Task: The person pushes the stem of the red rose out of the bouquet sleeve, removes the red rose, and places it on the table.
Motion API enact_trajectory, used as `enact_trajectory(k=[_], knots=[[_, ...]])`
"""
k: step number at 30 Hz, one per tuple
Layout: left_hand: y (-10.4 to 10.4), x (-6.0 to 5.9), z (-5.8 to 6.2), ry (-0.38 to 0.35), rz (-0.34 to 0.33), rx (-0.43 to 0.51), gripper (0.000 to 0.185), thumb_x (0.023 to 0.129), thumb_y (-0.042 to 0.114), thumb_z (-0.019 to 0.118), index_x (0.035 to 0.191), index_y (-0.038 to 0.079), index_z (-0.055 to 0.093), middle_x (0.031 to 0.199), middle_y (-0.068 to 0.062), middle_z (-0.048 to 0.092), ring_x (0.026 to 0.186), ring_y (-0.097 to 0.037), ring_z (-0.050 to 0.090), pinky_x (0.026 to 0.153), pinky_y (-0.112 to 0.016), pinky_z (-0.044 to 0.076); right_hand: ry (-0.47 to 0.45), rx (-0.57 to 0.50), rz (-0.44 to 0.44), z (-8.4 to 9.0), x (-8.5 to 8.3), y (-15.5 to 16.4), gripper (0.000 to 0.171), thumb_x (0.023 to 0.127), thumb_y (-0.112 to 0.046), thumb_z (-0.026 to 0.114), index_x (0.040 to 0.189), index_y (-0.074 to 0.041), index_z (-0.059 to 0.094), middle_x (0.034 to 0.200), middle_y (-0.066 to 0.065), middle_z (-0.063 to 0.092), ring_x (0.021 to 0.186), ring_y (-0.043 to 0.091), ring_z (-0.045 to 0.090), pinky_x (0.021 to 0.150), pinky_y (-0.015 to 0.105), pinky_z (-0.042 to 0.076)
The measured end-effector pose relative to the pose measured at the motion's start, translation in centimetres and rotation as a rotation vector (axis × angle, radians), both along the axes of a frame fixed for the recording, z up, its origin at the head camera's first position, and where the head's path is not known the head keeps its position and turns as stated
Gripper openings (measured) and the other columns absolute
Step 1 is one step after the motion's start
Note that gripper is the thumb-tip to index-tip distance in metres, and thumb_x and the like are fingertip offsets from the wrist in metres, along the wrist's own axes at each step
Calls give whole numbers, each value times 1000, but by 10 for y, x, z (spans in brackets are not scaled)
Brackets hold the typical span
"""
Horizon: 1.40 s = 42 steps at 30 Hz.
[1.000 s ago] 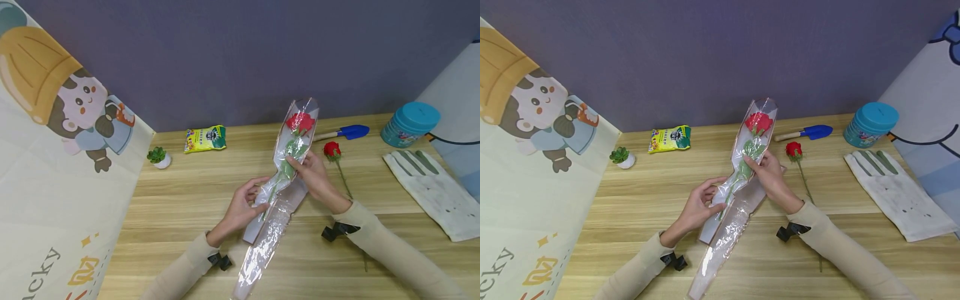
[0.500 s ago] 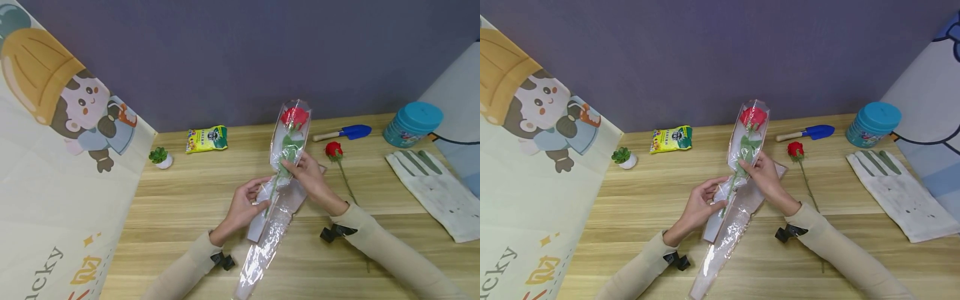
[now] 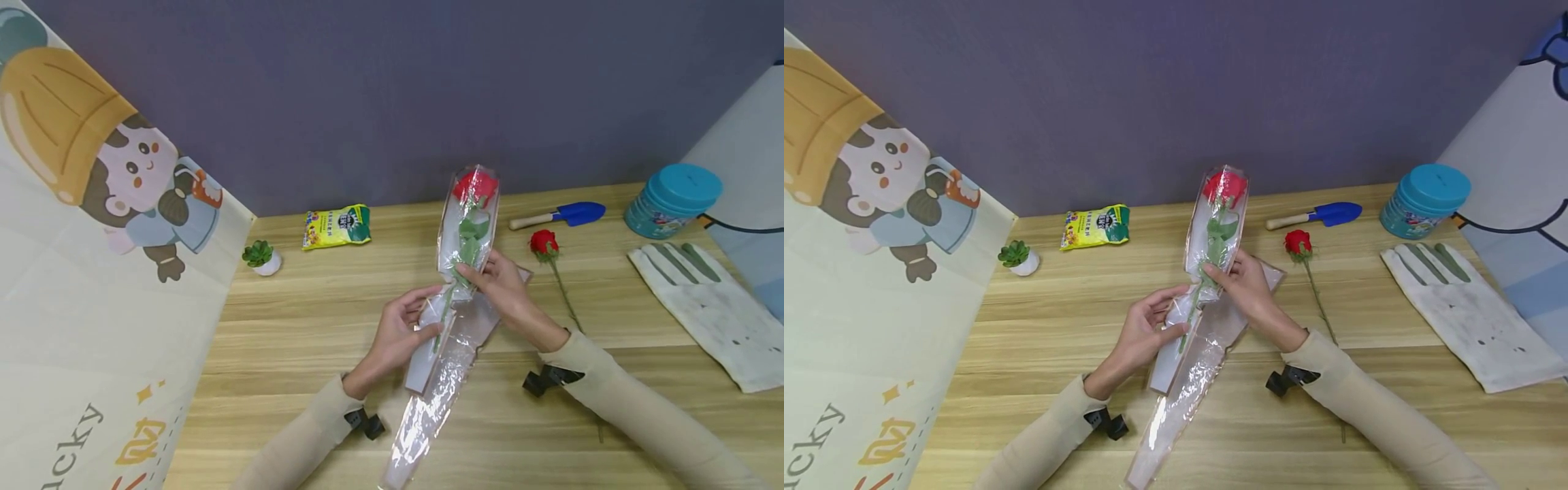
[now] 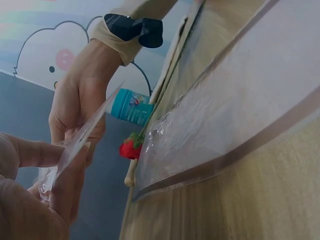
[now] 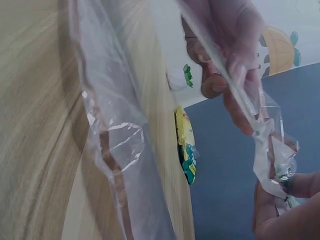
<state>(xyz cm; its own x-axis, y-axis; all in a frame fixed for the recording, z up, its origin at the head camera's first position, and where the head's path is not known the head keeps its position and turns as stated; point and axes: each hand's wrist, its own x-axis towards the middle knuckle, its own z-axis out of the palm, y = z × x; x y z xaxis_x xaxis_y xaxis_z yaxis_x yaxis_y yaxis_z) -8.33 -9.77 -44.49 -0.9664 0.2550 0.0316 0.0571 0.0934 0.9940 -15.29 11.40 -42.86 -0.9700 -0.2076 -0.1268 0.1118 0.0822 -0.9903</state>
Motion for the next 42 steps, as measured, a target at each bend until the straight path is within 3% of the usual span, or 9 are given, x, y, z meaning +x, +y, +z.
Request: enact_trajectory(k=[9, 15, 23, 34, 39, 42], knots=[[1, 0, 0, -9, -39, -36, 66, 83, -11, 73, 145, 6, 58, 134, -24, 69, 115, -39, 72, 93, -27, 63, -92, -69, 1, 5, -2, 4, 59, 102, -14, 65, 154, 1, 41, 116, -7, 73, 97, 0, 70, 91, 17, 59], [1, 2, 0, -13, -81, -61, 71, 83, -11, 75, 148, 10, 55, 134, -22, 69, 117, -38, 72, 95, -28, 63, -109, -79, 5, 6, -6, 7, 61, 102, -17, 67, 154, 1, 40, 108, -18, 72, 98, 1, 70, 91, 18, 60], [1, 6, -1, -37, -146, -87, 80, 81, -10, 79, 152, 8, 48, 130, -25, 70, 107, -40, 74, 85, -27, 65, -115, -133, -22, 11, -11, 10, 60, 102, -15, 66, 153, 2, 40, 101, -23, 72, 95, 0, 71, 88, 18, 60], [-3, 6, 6, -31, -125, -182, 85, 79, -7, 82, 154, 13, 47, 130, -21, 72, 98, -29, 75, 81, -24, 64, -138, -181, -44, 14, -16, 12, 61, 100, -19, 70, 153, -4, 44, 101, -23, 74, 93, -1, 70, 85, 17, 60], [-5, 7, 9, -54, -102, -207, 85, 80, -4, 83, 155, 10, 46, 129, -22, 72, 95, -25, 74, 78, -24, 64, -137, -234, -75, 18, -22, 17, 37, 98, -18, 73, 132, -20, 59, 101, -21, 76, 90, 0, 71, 82, 18, 60], [-6, 8, 9, -62, -94, -217, 85, 80, -3, 83, 155, 10, 46, 130, -23, 71, 97, -25, 73, 78, -24, 64, -135, -259, -77, 21, -25, 20, 26, 98, -16, 73, 120, -23, 62, 98, -20, 78, 87, 1, 72, 78, 19, 61]])
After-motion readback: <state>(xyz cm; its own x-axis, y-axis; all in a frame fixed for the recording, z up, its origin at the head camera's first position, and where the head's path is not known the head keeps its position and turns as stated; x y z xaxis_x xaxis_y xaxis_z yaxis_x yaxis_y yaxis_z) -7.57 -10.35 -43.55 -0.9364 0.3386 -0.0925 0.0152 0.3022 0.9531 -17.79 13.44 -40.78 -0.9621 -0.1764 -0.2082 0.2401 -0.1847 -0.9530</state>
